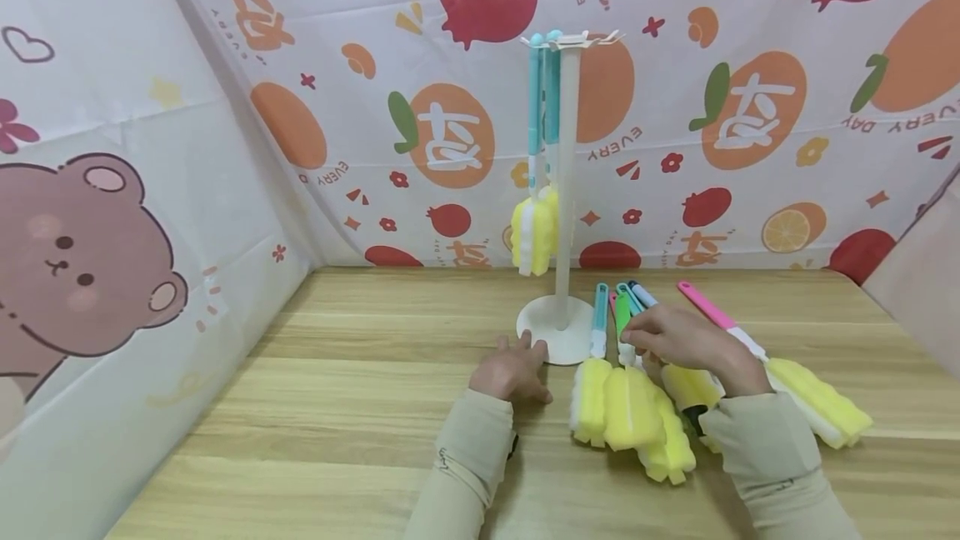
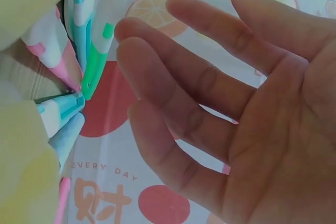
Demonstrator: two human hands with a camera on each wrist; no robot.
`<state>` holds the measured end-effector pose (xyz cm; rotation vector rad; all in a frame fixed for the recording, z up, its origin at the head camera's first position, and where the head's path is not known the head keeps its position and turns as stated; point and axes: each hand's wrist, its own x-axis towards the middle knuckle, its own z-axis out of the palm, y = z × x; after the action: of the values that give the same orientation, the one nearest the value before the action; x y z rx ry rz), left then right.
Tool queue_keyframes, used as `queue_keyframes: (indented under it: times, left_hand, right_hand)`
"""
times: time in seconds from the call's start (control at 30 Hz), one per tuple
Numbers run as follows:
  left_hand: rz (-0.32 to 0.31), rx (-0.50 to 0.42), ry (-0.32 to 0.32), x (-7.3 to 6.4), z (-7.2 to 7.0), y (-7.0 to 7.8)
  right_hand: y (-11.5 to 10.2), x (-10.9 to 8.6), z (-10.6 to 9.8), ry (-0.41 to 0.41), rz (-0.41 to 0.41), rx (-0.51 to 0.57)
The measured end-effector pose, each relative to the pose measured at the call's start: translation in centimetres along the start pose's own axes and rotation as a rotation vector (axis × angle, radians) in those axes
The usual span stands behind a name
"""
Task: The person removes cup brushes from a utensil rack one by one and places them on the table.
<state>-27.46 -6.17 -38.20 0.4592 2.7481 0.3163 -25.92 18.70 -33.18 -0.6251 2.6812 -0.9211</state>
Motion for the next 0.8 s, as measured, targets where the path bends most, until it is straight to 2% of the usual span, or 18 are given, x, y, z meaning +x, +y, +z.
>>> queue_keyframes:
  times: [0.4, 0.8]
  left_hand:
    - [-0.002, -0.005, 0.000, -0.12, -0.03, 0.06]
    - [-0.004, -0.018, -0.002, -0.35, -0.13, 0.04]
  right_hand:
    - [-0.18, -0.20, -0.25, 0.038, -0.082, -0.007]
    - [-0.66, -0.42, -0.45, 0.068, -0.088, -0.016]
